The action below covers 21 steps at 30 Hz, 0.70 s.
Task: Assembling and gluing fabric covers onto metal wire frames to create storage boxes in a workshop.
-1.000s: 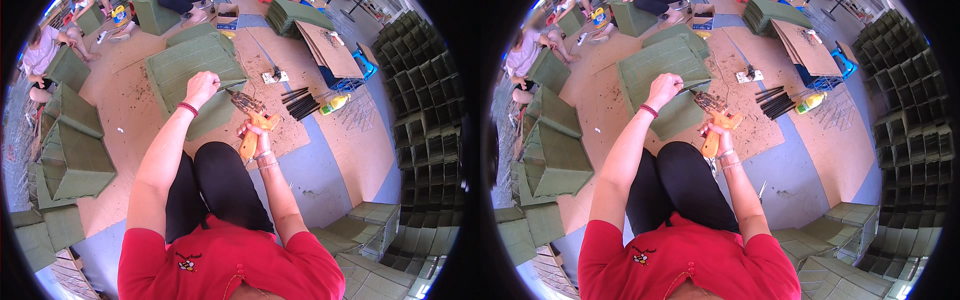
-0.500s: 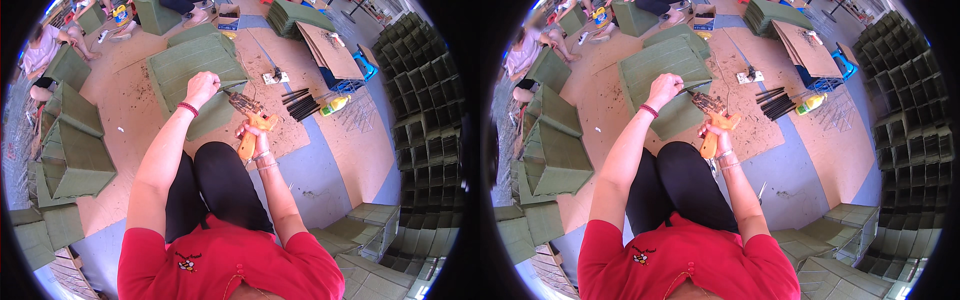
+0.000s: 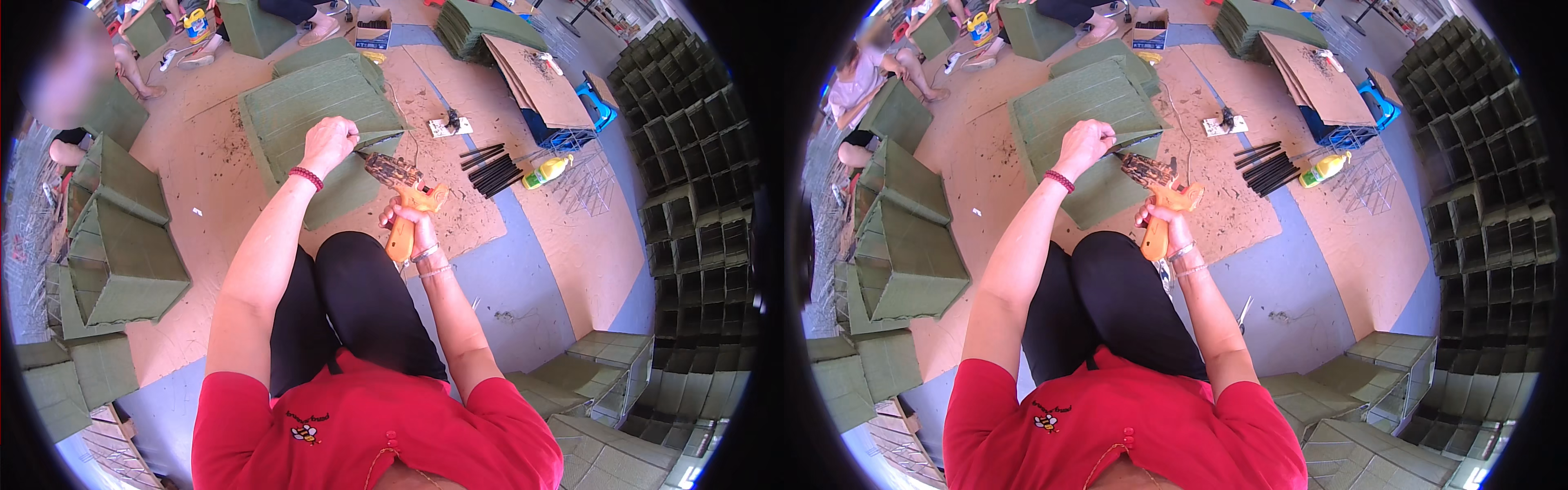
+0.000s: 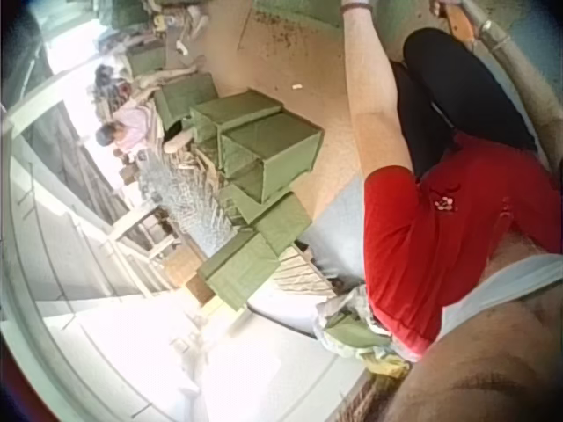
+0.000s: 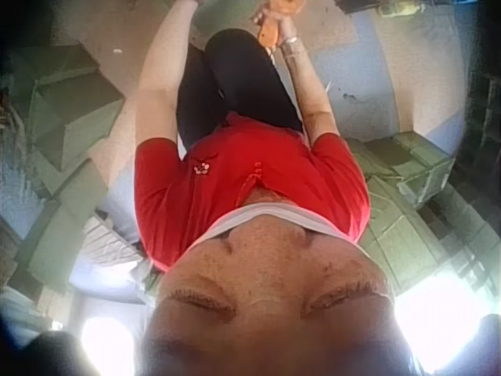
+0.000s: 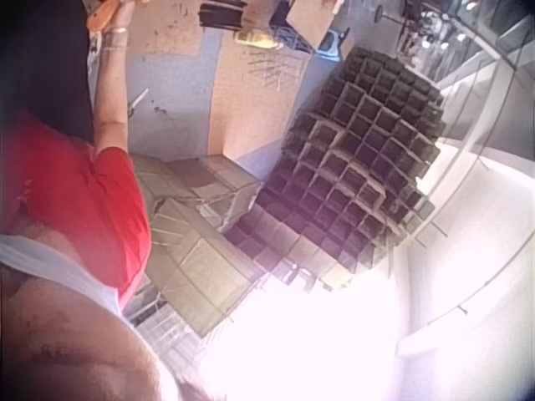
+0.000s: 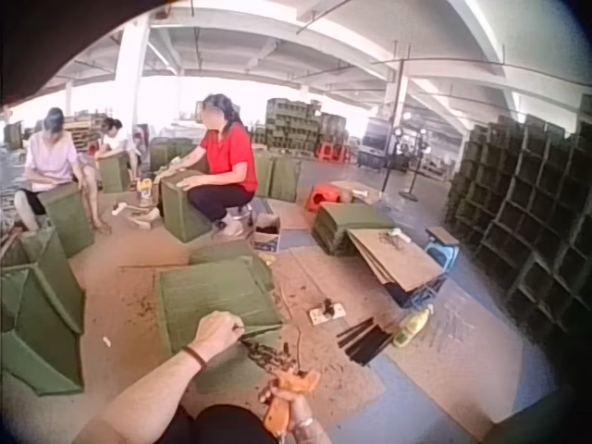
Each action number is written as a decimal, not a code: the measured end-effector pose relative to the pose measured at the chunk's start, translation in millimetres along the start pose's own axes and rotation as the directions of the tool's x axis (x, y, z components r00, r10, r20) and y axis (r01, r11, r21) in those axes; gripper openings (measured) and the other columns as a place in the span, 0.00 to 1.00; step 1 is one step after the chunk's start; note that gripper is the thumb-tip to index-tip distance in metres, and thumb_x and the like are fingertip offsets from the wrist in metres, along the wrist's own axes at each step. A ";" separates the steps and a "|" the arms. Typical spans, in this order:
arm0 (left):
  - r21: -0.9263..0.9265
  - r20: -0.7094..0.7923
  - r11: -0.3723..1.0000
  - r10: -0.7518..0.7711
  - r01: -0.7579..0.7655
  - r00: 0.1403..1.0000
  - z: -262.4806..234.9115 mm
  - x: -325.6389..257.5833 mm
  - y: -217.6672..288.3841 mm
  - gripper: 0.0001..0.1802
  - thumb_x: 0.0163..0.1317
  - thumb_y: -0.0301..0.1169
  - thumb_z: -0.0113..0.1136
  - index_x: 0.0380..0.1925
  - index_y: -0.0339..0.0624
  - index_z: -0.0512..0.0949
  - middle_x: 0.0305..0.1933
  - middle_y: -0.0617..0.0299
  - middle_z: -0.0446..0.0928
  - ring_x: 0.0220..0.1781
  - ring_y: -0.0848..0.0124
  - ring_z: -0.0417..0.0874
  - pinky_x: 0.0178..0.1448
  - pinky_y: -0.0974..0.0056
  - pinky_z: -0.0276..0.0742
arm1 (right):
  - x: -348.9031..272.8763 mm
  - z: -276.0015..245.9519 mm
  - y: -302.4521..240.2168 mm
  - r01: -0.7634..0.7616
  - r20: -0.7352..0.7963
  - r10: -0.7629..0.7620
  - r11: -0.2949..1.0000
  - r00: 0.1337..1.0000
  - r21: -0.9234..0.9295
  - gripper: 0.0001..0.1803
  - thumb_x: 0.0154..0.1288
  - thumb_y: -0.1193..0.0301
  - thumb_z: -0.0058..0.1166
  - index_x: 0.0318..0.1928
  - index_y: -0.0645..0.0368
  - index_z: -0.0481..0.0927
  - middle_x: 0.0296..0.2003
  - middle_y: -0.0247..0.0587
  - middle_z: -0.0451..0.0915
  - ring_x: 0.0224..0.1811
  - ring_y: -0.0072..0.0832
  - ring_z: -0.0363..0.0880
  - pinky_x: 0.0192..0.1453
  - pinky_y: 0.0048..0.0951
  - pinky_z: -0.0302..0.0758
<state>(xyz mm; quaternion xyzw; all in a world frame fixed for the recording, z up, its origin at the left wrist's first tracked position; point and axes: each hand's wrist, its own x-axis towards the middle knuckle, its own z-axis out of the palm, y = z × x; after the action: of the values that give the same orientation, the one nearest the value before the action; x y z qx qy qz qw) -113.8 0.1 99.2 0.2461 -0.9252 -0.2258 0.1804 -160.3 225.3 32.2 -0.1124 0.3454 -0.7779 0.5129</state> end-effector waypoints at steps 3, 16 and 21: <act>0.012 -0.011 1.000 0.015 -0.015 1.000 0.1 -0.4 -0.8 0.06 0.50 0.30 0.58 0.28 0.46 0.82 0.30 0.54 0.81 0.36 0.58 0.81 0.42 0.58 0.76 | 0.1 -2.3 -0.2 0.007 -0.034 -0.007 1.000 0.999 0.007 0.10 0.52 0.73 0.53 0.34 0.61 0.68 0.24 0.38 0.70 0.29 0.34 0.72 0.39 0.34 0.70; -0.009 -0.006 1.000 -0.011 0.011 1.000 -0.7 -0.4 -2.8 0.06 0.49 0.30 0.59 0.28 0.46 0.83 0.32 0.53 0.80 0.38 0.57 0.81 0.43 0.58 0.76 | 2.9 -6.4 -2.3 0.064 -0.075 -0.061 0.997 0.995 0.033 0.10 0.53 0.72 0.54 0.34 0.60 0.69 0.25 0.38 0.71 0.29 0.33 0.71 0.39 0.33 0.70; -0.016 0.006 1.000 -0.008 0.008 1.000 -2.0 -1.6 -2.1 0.07 0.49 0.30 0.59 0.28 0.46 0.83 0.31 0.52 0.80 0.37 0.56 0.81 0.43 0.57 0.76 | -0.1 -6.5 -5.8 0.091 -0.088 -0.087 0.995 0.992 0.044 0.09 0.53 0.73 0.53 0.34 0.60 0.69 0.25 0.38 0.70 0.29 0.33 0.71 0.38 0.33 0.70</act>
<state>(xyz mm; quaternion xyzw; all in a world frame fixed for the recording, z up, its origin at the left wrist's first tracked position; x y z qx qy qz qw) -110.8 -1.4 99.4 0.2477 -0.9228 -0.2348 0.1787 -167.9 229.5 31.3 -0.0820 0.3431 -0.8121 0.4648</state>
